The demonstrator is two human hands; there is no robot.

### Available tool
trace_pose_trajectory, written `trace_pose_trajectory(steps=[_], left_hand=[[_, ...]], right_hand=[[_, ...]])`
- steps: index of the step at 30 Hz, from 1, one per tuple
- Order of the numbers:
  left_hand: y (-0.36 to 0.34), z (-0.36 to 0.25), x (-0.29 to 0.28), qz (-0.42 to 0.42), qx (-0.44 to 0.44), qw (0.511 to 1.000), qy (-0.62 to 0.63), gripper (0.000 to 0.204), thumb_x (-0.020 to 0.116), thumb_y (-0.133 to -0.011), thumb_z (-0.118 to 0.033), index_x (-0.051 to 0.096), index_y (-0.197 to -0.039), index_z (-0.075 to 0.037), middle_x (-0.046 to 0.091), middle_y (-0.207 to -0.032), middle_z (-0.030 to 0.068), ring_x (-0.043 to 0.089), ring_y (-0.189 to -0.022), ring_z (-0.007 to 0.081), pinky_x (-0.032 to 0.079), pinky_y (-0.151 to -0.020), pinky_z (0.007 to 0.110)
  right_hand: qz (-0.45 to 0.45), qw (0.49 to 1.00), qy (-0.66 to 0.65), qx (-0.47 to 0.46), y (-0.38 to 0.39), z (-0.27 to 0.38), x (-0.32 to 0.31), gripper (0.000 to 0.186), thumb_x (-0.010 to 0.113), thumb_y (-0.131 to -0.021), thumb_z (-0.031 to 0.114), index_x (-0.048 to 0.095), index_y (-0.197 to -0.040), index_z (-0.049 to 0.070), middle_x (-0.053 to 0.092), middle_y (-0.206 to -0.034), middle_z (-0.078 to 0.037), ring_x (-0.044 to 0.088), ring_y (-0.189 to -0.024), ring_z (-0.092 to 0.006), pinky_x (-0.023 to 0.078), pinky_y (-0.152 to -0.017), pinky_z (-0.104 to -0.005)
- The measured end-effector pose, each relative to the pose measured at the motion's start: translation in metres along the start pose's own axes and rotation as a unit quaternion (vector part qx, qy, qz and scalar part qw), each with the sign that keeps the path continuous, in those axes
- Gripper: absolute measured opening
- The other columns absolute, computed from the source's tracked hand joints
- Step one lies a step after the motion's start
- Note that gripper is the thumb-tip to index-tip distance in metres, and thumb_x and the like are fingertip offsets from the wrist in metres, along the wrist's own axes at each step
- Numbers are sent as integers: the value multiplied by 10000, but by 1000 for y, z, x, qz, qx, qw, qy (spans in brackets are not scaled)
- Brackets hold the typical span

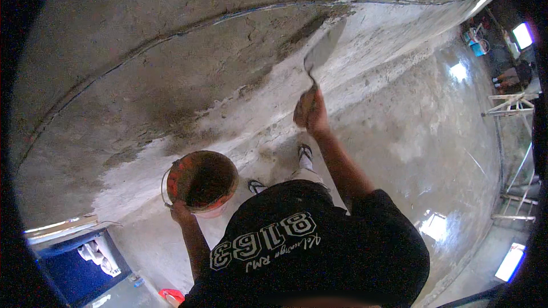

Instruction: The person plasters a wall by scooping mortar from a bucket and applying it onto the wall with a trowel, then places the trowel inside the bucket.

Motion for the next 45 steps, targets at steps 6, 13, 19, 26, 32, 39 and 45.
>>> trace_pose_trajectory(steps=[6, 13, 19, 26, 32, 39, 45], left_hand=[[9, 23, 14, -33, -157, 902, 401, 101, 537, -646, -120, 551, -677, -25, 575, -816, 102, 562, -788, 241, 457, -679, 371], [31, -22, 9, -39, -189, 890, 413, 137, 560, -637, -105, 567, -739, -14, 569, -822, 98, 561, -782, 240, 459, -680, 362], [5, -5, 17, 53, 65, 974, -209, 250, 590, -634, -111, 577, -854, 6, 586, -817, 67, 559, -720, 247, 445, -621, 380], [0, 32, 14, 19, -34, 983, 178, 224, 573, -701, -148, 593, -848, 19, 588, -845, 88, 556, -712, 226, 462, -648, 371], [28, -4, 21, -13, -154, 901, 406, 289, 561, -747, -127, 565, -981, 42, 602, -896, 110, 583, -755, 239, 490, -654, 375], [28, -27, 17, -40, -108, 948, 296, 307, 550, -795, -141, 547, -1043, 40, 615, -916, 124, 603, -769, 239, 514, -664, 365], [-20, 55, 44, 8, 46, 964, 263, 396, 610, -790, -330, 570, -1124, -122, 642, -771, 36, 587, -611, 160, 462, -510, 298]], right_hand=[[-22, 996, 24, 83, -25, -111, -3, 479, 393, -857, 612, 505, -815, 148, 484, -624, -21, 468, -495, -176, 413, -461, -321], [-78, 965, -146, 205, 54, -146, -26, 351, 394, -900, 501, 441, -728, 199, 360, -496, 38, 346, -367, -140, 286, -344, -283], [-117, 992, 48, -11, -14, 9, 2, 441, 337, -888, 571, 414, -702, 179, 375, -484, 8, 360, -338, -174, 305, -328, -313], [8, 990, 91, 107, -12, -109, -2, 436, 336, -895, 573, 439, -772, 167, 406, -564, 6, 405, -428, -149, 334, -388, -292], [-42, 977, 209, 9, 24, -65, -45, 392, 352, -913, 505, 460, -780, 153, 425, -583, 1, 439, -460, -151, 371, -416, -295], [-67, 992, 92, 56, -28, -9, -2, 472, 362, -871, 602, 427, -713, 161, 410, -500, -8, 391, -375, -162, 315, -347, -300], [-112, 944, 301, 78, 27, -49, -20, 501, 355, -893, 571, 468, -789, 93, 448, -530, -23, 432, -404, -167, 348, -388, -296]])
Point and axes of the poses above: each hand's wrist, its own y-axis away from the middle knuckle, its own x-axis out of the palm, z = x × y, the point moved 10 cm from there along -y, towards the middle knuckle
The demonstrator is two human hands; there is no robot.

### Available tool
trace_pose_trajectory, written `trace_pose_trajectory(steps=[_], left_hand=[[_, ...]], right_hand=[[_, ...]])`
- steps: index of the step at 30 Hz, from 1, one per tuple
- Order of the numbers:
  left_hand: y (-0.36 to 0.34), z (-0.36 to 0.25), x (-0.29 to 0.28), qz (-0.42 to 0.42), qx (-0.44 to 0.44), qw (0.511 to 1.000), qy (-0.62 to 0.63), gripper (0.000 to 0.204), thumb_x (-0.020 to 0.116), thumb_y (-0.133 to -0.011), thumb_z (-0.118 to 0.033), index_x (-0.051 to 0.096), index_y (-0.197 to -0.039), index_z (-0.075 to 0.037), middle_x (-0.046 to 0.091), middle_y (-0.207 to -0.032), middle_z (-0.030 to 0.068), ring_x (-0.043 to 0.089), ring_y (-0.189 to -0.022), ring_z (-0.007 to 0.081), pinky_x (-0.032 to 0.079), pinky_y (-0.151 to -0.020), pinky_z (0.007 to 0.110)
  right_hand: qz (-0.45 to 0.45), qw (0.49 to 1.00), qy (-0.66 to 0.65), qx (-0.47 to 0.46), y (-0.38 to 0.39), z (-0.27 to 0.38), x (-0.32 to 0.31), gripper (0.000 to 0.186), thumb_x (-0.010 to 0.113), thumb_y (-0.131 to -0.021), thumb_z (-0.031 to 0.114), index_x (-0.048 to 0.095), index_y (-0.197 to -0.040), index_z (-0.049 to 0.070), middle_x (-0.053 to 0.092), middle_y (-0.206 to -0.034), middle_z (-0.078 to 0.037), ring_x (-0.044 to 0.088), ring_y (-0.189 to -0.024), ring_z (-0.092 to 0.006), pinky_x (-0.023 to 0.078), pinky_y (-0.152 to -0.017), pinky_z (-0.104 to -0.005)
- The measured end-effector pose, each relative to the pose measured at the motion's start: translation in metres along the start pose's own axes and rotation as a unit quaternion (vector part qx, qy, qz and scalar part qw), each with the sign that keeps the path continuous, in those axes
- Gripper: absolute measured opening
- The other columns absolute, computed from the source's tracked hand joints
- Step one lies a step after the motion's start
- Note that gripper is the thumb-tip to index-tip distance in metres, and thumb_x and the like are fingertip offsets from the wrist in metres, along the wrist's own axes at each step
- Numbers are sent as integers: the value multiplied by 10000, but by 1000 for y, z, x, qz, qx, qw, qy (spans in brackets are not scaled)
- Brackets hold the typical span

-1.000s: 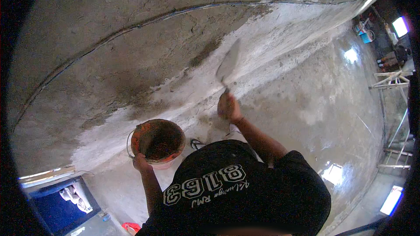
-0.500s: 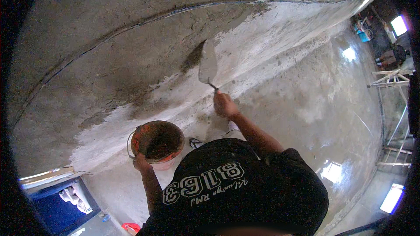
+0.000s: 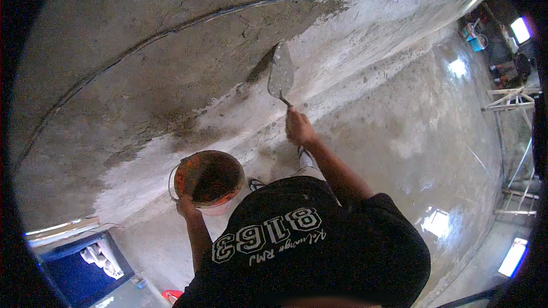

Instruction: The person plasters a wall by scooping mortar from a bucket and applying it onto the wall with a trowel, then places the trowel inside the bucket.

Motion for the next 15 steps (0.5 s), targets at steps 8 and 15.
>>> trace_pose_trajectory(steps=[8, 15], left_hand=[[21, -60, 23, -52, -93, 994, 6, 218, 522, -875, -191, 614, -1019, -56, 643, -820, 36, 605, -714, 170, 498, -598, 312], [24, -120, 52, 69, 67, 871, -482, 340, 569, -771, -122, 512, -1059, 49, 593, -938, 109, 595, -814, 229, 512, -672, 349]], right_hand=[[-20, 987, -48, -149, -13, 112, -24, 562, 436, -834, 627, 439, -666, 90, 441, -499, -25, 415, -388, -137, 349, -382, -277], [-135, 852, 279, -422, 11, 48, -77, 491, 427, -853, 600, 450, -706, 132, 409, -491, -2, 390, -365, -139, 311, -345, -278]])
Point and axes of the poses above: each hand's wrist, its own y-axis away from the middle knuckle, its own x-axis out of the palm, z = x × y, the point moved 10 cm from there along -y, towards the middle knuckle
